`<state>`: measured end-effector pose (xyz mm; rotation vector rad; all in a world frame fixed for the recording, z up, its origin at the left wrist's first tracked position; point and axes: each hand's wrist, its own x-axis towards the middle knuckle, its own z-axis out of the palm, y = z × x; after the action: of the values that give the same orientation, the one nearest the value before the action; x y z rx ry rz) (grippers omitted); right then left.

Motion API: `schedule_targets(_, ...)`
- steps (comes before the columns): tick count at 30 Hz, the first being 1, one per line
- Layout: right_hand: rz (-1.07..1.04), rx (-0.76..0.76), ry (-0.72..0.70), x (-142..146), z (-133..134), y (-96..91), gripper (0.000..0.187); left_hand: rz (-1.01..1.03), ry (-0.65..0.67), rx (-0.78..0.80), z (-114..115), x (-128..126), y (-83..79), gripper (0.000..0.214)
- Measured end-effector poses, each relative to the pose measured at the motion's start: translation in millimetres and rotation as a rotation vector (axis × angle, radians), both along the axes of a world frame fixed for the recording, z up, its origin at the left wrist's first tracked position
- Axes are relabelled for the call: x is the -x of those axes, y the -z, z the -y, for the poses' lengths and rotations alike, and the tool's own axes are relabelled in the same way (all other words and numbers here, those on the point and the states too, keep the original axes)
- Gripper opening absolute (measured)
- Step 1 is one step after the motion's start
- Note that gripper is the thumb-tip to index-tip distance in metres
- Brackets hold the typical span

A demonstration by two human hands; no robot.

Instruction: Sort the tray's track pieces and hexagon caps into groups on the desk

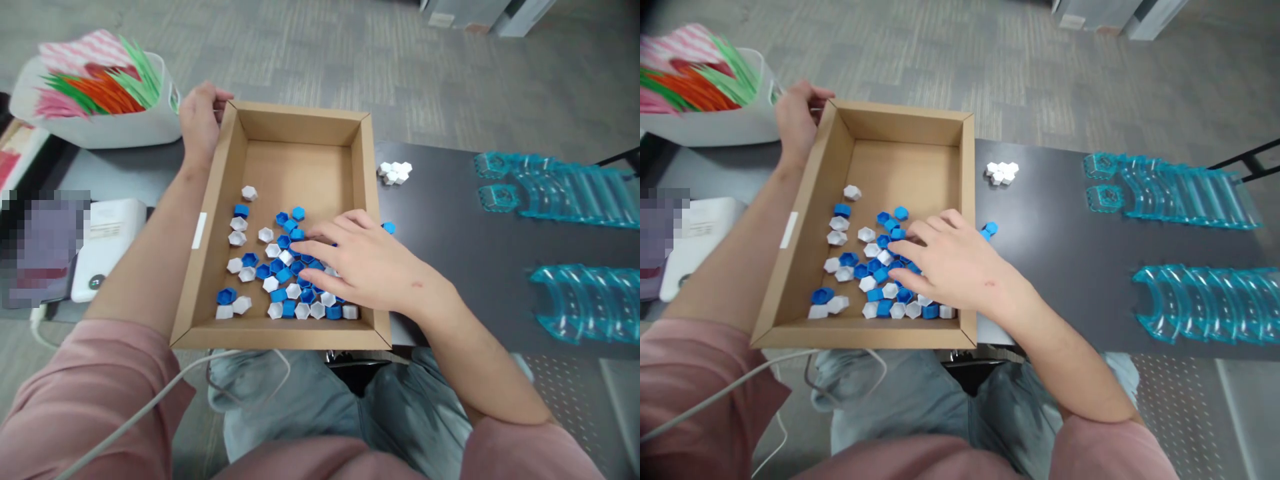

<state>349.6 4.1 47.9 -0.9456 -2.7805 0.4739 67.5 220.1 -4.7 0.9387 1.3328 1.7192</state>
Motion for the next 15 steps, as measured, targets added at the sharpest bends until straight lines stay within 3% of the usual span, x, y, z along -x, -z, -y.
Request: schedule_targets(15,0.081,-0.083,0.008,4,-2,12.0,0.056,-0.082,0.041,0.001,-3,6,11.4,0.057)
